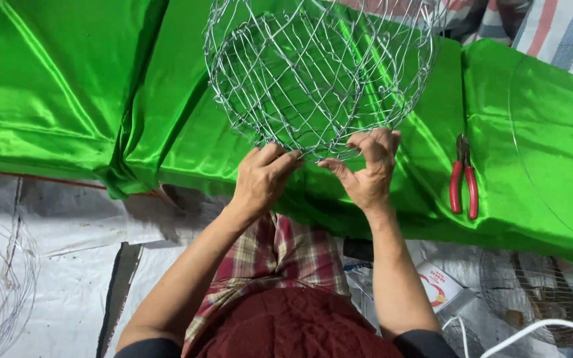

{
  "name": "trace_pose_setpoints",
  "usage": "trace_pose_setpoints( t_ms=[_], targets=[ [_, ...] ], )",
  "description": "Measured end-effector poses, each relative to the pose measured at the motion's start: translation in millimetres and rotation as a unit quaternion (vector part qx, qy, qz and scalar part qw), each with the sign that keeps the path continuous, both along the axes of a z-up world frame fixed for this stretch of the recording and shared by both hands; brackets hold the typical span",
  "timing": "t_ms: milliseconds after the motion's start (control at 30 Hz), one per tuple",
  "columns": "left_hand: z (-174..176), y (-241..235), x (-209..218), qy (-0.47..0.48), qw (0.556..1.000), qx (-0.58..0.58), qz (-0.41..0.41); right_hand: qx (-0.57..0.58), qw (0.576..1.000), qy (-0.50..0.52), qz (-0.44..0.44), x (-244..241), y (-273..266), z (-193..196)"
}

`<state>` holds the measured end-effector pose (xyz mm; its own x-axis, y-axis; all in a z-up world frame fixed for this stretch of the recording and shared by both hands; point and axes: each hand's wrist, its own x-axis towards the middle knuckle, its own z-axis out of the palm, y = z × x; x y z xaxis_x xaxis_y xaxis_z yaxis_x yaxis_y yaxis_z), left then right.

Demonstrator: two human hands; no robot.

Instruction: Inspecting and adjusting a wire mesh basket by rotating it and checking the wire connections with fingers.

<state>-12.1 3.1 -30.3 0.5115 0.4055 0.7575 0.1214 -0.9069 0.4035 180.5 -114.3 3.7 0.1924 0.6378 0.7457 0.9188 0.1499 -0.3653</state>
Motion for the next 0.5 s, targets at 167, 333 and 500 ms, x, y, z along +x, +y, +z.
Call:
trace_pose_setpoints(
  t_ms=[167, 333, 500],
  targets=[
    [2.6, -4.2, 1.4, -0.024, 0.999, -0.042, -0.011, 0.032, 0.998, 0.061, 0.016, -4.0, 3.1, -3.8],
    [3.0, -5.6, -0.9, -0.026, 0.997, -0.067, -0.027, 0.049, 0.995, 0.081, 0.017, -11.3, 6.0, 0.1],
    [16.4, -7.6, -3.4, -0.031, 0.996, -0.080, -0.033, 0.027, 0.996, 0.077, 0.039, -14.9, 2.5, 26.3]
  ],
)
